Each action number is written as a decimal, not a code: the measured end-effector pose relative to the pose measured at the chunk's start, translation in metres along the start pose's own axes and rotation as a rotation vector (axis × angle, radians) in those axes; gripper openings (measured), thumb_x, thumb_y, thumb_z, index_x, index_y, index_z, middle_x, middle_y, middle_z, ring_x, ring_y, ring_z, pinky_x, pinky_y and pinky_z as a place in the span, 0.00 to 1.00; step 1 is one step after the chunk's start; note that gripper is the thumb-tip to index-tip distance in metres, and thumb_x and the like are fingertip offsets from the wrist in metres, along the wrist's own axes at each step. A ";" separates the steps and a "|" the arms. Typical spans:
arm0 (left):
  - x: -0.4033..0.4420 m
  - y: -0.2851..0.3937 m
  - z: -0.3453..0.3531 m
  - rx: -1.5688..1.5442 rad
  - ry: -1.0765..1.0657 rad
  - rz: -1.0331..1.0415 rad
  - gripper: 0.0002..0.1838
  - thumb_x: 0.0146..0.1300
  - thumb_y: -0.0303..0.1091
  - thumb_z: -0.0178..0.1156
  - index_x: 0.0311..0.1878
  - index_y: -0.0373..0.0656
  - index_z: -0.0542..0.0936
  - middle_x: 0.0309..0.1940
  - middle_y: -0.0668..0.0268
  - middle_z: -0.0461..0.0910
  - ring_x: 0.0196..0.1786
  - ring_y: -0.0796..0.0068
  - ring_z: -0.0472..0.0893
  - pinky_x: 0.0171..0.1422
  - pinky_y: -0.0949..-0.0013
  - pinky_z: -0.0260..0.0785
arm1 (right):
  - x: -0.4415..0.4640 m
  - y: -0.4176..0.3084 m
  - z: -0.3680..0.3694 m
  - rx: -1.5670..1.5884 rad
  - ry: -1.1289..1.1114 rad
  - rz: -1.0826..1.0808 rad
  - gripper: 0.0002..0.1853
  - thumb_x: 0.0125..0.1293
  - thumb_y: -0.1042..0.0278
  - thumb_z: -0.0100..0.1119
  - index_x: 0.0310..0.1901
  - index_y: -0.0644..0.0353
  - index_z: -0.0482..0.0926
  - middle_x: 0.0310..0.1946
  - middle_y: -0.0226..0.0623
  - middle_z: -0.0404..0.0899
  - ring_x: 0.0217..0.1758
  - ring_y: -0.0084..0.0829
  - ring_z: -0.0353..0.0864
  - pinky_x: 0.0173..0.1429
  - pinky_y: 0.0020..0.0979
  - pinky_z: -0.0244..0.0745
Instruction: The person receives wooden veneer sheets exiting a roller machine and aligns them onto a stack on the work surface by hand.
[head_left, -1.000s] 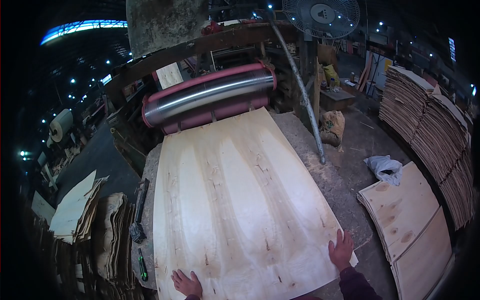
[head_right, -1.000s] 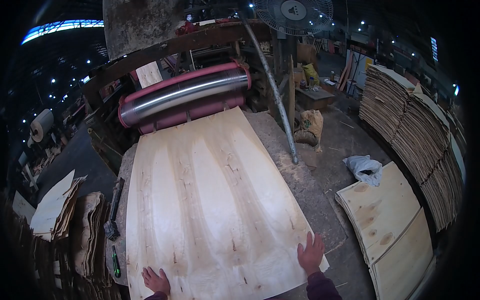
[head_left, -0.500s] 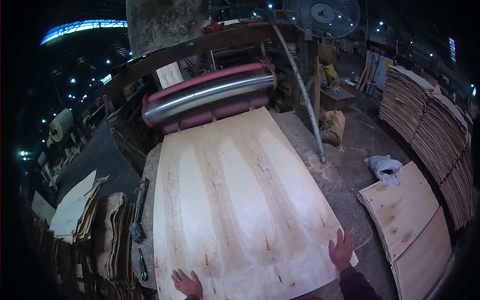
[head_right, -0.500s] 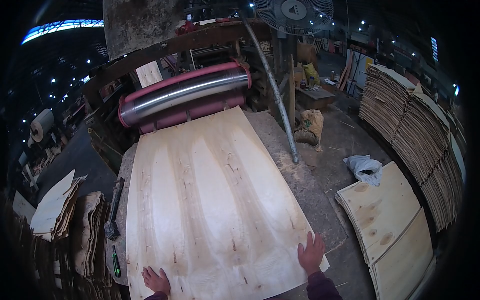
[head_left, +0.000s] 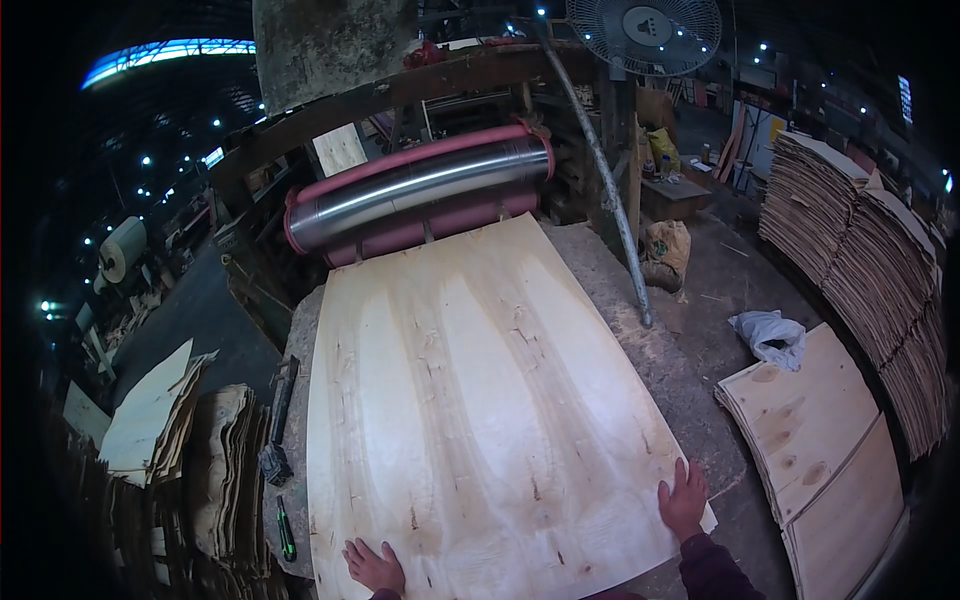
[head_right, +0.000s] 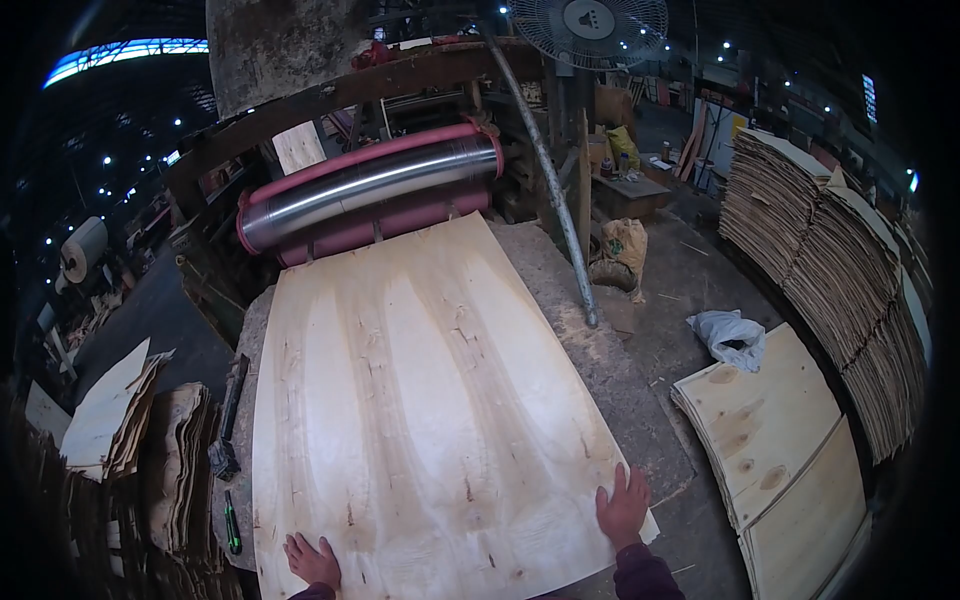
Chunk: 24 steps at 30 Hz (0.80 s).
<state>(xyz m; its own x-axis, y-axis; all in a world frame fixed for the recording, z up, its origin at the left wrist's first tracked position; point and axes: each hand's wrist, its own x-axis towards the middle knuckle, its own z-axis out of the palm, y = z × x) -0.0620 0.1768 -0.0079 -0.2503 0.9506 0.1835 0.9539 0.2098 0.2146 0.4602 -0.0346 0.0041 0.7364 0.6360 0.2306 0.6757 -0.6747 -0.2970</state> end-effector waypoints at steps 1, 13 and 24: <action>0.000 0.000 0.000 0.000 0.001 0.003 0.37 0.64 0.49 0.57 0.70 0.36 0.63 0.73 0.48 0.59 0.76 0.46 0.54 0.75 0.46 0.48 | 0.000 0.000 0.000 0.000 -0.001 0.001 0.37 0.60 0.54 0.61 0.70 0.58 0.63 0.68 0.56 0.62 0.73 0.55 0.58 0.74 0.55 0.51; 0.003 0.024 -0.044 0.076 -0.267 -0.031 0.41 0.73 0.60 0.40 0.75 0.34 0.54 0.77 0.45 0.49 0.78 0.45 0.48 0.79 0.46 0.43 | -0.001 0.005 0.005 0.005 0.047 -0.039 0.36 0.60 0.55 0.61 0.69 0.58 0.64 0.68 0.57 0.62 0.72 0.55 0.59 0.73 0.54 0.53; 0.002 0.027 -0.048 0.091 -0.285 -0.039 0.41 0.73 0.60 0.38 0.75 0.34 0.54 0.77 0.45 0.49 0.78 0.45 0.48 0.80 0.46 0.42 | -0.001 0.000 -0.001 -0.005 0.026 -0.023 0.37 0.60 0.54 0.62 0.69 0.58 0.64 0.67 0.56 0.62 0.72 0.54 0.60 0.73 0.53 0.53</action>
<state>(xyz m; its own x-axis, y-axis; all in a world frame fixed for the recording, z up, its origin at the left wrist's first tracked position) -0.0451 0.1736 0.0442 -0.2425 0.9647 -0.1025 0.9587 0.2545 0.1273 0.4597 -0.0353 0.0044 0.7213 0.6413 0.2616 0.6925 -0.6622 -0.2863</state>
